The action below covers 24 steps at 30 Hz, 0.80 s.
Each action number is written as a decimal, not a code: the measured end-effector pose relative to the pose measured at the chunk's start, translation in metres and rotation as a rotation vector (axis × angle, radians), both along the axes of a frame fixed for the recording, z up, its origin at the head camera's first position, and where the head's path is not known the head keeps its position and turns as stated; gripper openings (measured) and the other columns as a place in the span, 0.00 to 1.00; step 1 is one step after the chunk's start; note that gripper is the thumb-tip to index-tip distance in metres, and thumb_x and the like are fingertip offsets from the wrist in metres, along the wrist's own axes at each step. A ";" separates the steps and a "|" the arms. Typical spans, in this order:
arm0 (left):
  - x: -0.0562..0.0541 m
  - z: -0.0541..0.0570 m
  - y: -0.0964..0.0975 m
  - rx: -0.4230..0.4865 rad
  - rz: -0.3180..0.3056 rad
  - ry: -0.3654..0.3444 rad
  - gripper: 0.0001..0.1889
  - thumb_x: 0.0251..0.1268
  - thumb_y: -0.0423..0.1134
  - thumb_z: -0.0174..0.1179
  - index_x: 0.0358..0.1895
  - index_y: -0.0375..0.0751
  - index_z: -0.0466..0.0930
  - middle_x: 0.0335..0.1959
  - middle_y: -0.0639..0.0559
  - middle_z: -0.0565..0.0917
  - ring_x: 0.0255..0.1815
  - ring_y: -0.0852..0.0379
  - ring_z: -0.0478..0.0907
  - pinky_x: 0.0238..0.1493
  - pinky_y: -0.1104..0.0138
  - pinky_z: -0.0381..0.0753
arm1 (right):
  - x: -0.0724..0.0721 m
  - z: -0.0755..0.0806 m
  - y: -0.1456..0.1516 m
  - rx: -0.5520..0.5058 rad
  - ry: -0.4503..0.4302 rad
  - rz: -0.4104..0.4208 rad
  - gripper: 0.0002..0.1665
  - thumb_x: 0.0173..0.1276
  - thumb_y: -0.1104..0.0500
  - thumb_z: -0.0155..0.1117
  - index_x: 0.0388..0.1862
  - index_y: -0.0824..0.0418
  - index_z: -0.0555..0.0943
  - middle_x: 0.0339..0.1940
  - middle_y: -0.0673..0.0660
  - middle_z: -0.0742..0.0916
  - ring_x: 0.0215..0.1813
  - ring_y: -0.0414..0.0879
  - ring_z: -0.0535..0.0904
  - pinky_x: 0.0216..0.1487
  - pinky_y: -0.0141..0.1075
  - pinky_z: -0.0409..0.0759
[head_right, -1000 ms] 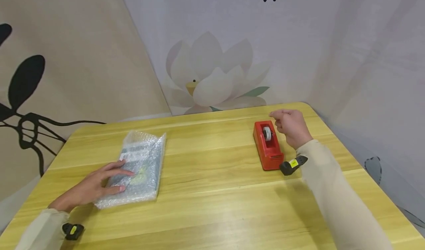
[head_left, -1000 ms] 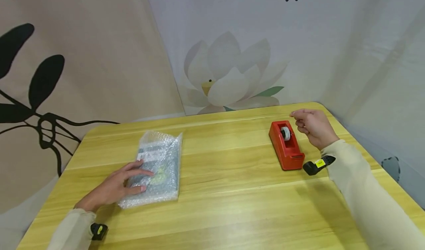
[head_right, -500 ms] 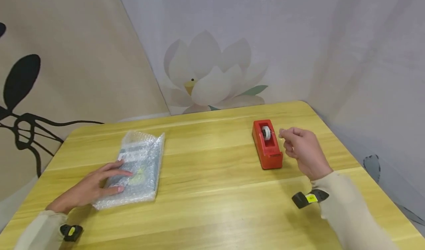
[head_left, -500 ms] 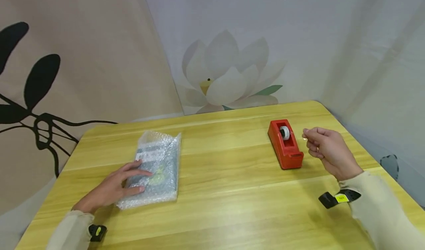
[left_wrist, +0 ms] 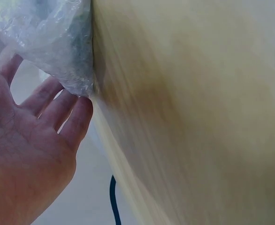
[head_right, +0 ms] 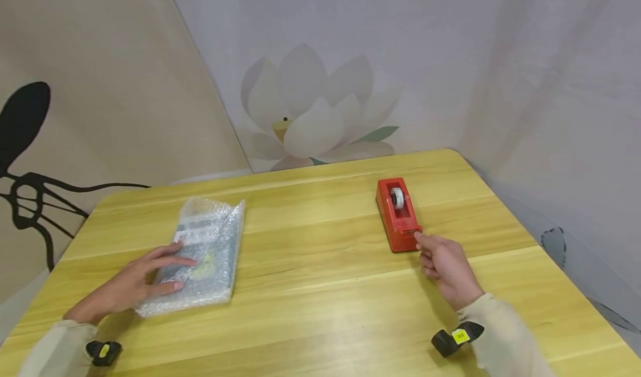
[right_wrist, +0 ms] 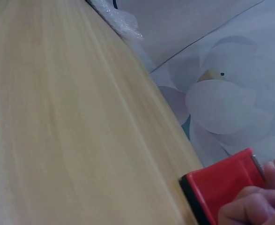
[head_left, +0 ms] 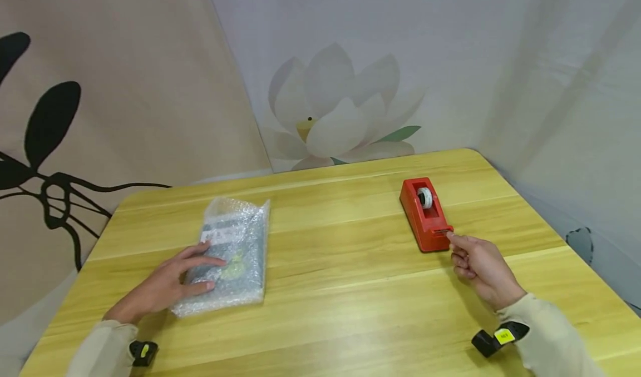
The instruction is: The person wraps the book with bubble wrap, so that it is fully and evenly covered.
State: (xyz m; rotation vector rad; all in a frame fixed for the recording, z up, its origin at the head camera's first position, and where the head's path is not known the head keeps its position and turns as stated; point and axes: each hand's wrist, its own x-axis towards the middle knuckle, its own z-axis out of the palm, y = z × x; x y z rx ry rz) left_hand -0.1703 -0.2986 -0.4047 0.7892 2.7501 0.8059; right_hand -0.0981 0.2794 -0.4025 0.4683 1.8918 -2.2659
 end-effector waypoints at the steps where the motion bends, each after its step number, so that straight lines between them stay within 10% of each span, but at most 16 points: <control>1: 0.000 0.000 0.000 -0.001 0.000 -0.002 0.20 0.64 0.49 0.68 0.59 0.64 0.81 0.76 0.31 0.61 0.73 0.22 0.57 0.54 0.23 0.65 | 0.000 -0.001 0.000 -0.010 -0.009 0.000 0.19 0.80 0.50 0.52 0.26 0.52 0.73 0.20 0.43 0.69 0.23 0.36 0.59 0.24 0.31 0.50; 24: -0.001 0.002 -0.001 -0.005 -0.002 -0.020 0.20 0.64 0.49 0.68 0.59 0.63 0.81 0.77 0.32 0.61 0.74 0.22 0.56 0.55 0.23 0.65 | -0.003 -0.007 0.000 -0.289 -0.042 0.101 0.12 0.83 0.50 0.45 0.37 0.52 0.62 0.25 0.43 0.68 0.28 0.36 0.55 0.26 0.27 0.52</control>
